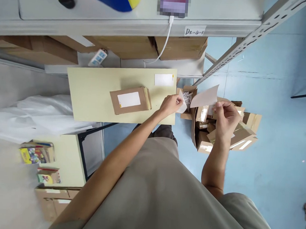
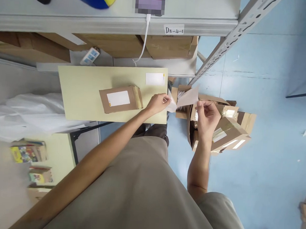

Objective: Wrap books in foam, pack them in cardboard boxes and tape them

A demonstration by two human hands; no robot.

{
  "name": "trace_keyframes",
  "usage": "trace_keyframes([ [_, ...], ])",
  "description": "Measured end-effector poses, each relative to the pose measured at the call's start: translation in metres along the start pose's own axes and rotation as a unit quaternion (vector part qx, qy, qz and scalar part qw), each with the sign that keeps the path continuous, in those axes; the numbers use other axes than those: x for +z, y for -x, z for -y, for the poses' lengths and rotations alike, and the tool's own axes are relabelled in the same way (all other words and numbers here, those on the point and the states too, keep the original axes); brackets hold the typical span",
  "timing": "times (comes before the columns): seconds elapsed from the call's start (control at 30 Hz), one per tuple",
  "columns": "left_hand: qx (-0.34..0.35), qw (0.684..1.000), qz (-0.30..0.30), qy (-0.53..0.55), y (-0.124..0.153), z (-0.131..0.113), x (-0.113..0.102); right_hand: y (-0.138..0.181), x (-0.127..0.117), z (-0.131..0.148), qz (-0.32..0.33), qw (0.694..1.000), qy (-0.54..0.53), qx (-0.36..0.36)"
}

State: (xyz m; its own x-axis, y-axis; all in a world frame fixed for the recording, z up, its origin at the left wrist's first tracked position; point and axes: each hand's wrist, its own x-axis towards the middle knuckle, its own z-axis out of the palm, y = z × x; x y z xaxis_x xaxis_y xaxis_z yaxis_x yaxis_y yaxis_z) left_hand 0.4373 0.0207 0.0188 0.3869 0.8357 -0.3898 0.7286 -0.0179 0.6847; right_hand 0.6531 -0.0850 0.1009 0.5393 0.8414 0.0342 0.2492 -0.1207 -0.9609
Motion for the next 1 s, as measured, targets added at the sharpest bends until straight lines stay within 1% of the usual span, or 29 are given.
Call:
trace_keyframes([
  [0.13,-0.007,1.0,0.004,0.01,-0.018,-0.016,0.01,-0.006,-0.004,-0.003,-0.012,1.0,0.001,0.009],
  [0.27,-0.019,0.999,0.03,-0.016,-0.036,-0.02,0.024,-0.013,-0.006,-0.003,-0.014,1.0,0.002,0.021],
  [0.37,-0.005,0.997,0.059,-0.049,-0.048,-0.022,0.037,-0.016,-0.006,0.001,-0.017,0.999,0.006,0.027],
  [0.5,0.017,0.989,0.086,-0.121,-0.063,-0.029,0.05,-0.017,-0.006,0.004,-0.017,0.999,0.011,0.034],
  [0.6,0.049,0.982,0.1,-0.154,-0.072,-0.034,0.055,-0.016,-0.006,0.005,-0.011,0.999,0.01,0.046],
  [0.67,0.056,0.98,0.104,-0.158,-0.077,-0.036,0.056,-0.015,-0.006,0.005,-0.009,0.999,0.005,0.054],
  [0.77,0.025,0.988,0.083,-0.13,-0.081,-0.031,0.053,-0.015,-0.007,0.005,-0.013,0.998,-0.006,0.055],
  [0.83,0.001,0.995,0.06,-0.08,-0.08,-0.022,0.045,-0.016,-0.007,0.004,-0.011,0.999,-0.006,0.052],
  [0.93,-0.035,0.999,0.029,0.021,-0.068,0.002,0.026,-0.018,-0.005,0.001,0.004,0.999,0.006,0.05],
  [1.0,-0.061,0.994,0.002,0.092,-0.053,0.019,0.008,-0.02,0.001,0.0,0.025,0.998,0.011,0.05],
])
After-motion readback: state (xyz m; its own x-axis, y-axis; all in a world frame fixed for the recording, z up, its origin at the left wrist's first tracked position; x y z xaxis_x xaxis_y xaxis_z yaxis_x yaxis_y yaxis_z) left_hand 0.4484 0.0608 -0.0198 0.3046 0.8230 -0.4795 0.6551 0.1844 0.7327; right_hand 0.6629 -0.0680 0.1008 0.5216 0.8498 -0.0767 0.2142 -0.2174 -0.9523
